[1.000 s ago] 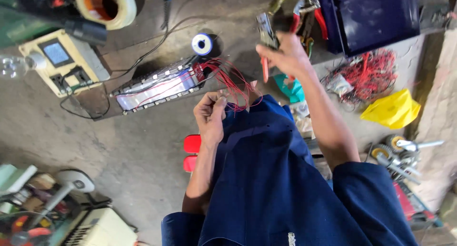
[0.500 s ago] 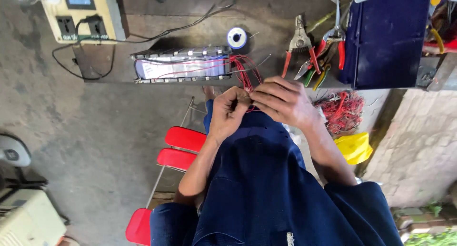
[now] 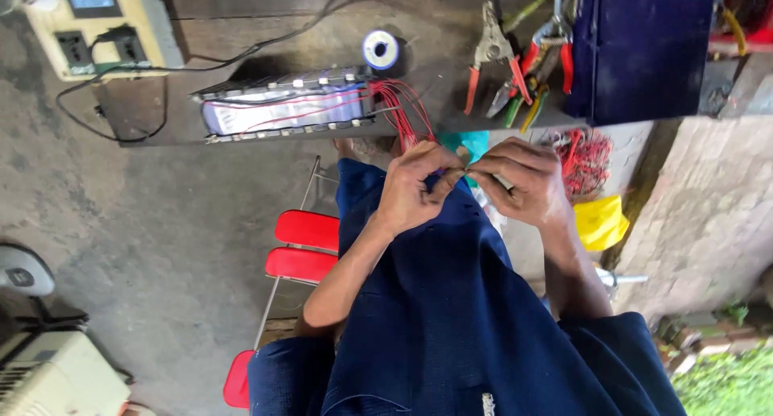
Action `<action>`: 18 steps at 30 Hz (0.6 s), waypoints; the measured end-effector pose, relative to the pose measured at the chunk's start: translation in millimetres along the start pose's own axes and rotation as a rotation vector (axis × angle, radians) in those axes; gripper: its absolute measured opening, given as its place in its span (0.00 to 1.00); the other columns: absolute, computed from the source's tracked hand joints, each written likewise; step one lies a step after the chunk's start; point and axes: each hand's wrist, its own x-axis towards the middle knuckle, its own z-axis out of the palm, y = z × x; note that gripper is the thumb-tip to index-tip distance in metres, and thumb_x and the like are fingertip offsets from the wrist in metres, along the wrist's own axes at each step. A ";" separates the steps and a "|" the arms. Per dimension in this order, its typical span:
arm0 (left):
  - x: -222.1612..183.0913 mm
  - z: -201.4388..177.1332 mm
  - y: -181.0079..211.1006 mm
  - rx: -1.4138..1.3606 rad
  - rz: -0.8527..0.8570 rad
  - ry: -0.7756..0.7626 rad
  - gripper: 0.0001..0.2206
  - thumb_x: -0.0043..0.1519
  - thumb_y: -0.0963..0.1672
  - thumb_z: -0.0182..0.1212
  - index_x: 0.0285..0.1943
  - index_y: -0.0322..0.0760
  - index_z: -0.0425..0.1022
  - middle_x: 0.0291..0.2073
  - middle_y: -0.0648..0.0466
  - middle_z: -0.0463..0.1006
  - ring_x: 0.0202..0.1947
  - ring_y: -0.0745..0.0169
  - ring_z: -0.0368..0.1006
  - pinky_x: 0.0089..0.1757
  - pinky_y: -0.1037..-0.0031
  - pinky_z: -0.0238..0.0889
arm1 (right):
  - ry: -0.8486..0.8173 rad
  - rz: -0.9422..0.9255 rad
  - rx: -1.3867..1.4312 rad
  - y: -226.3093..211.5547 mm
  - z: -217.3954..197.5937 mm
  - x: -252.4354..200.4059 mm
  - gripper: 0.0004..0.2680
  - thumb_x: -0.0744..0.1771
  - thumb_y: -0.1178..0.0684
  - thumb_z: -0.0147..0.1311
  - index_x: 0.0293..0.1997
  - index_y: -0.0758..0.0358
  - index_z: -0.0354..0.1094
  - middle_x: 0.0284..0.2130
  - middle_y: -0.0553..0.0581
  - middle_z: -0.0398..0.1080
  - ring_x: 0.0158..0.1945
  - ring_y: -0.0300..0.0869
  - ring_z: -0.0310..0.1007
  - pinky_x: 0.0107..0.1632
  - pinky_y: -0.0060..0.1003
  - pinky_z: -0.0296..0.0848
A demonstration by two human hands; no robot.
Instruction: Stripping insulation from wires and connecting them to a lithium-ion battery pack assembly using various tools.
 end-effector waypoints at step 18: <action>62.6 19.1 -1.7 0.285 0.216 -0.112 0.05 0.60 0.39 0.69 0.38 0.44 0.80 0.31 0.52 0.79 0.36 0.44 0.74 0.45 0.64 0.63 | 0.153 0.122 -0.068 41.7 -18.3 -17.9 0.04 0.68 0.65 0.61 0.35 0.64 0.74 0.23 0.61 0.68 0.27 0.61 0.70 0.28 0.48 0.69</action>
